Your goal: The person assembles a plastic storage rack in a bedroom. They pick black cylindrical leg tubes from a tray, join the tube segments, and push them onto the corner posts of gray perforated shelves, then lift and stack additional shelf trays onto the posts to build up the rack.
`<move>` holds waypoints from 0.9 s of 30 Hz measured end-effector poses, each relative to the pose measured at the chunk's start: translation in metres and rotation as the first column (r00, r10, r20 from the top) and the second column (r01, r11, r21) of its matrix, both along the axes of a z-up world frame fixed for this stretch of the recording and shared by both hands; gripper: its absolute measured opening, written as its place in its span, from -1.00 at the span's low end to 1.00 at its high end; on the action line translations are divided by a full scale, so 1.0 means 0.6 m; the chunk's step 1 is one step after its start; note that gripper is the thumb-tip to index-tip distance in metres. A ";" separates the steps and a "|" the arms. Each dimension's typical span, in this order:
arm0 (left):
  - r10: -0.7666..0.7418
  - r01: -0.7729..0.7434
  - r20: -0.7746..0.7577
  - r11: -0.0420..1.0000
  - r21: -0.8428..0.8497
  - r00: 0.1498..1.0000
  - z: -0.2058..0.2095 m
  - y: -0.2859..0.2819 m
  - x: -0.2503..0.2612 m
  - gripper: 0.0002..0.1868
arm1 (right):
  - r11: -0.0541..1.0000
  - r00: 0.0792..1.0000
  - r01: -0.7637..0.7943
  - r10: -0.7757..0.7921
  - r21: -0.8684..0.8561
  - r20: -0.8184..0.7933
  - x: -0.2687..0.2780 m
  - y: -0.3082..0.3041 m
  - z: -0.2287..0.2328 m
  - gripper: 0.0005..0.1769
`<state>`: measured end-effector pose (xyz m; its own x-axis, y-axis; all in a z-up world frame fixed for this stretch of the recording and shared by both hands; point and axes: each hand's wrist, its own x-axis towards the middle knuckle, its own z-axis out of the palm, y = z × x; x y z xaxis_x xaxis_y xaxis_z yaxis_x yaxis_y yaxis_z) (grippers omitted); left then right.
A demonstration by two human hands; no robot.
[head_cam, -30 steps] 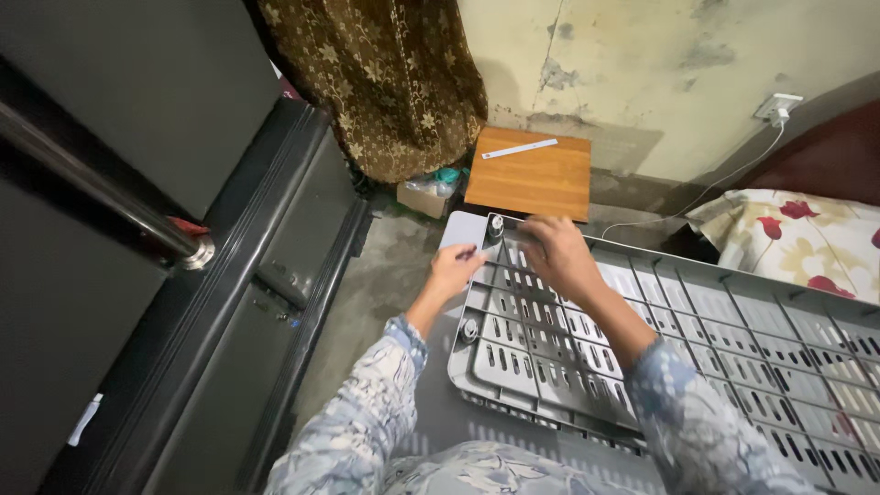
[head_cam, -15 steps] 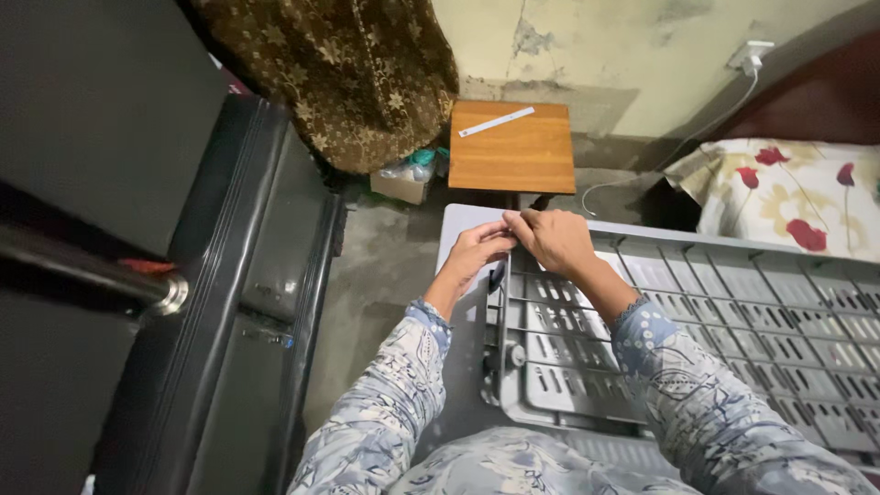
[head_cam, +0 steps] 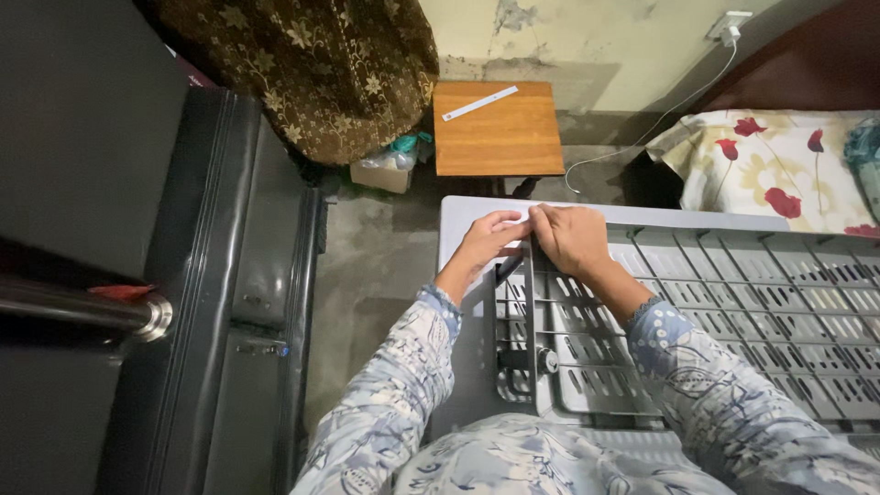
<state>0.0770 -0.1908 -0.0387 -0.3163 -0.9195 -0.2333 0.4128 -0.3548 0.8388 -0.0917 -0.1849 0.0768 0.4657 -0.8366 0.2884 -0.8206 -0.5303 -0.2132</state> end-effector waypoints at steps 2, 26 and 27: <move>-0.041 0.041 0.013 0.999 -0.031 0.999 -0.004 -0.009 0.003 -0.55 | 1.000 1.000 -0.002 0.002 0.006 0.018 0.001 0.001 -0.002 -0.56; -0.085 0.072 -0.102 0.989 -0.128 0.991 -0.035 -0.011 0.007 -0.63 | 1.000 1.000 0.010 -0.010 0.028 -0.025 0.005 0.004 0.003 -0.56; -0.093 0.075 -0.112 0.985 -0.154 0.989 -0.041 -0.008 0.007 -0.61 | 0.997 0.996 -0.029 0.036 0.073 -0.085 -0.001 -0.001 0.007 -0.56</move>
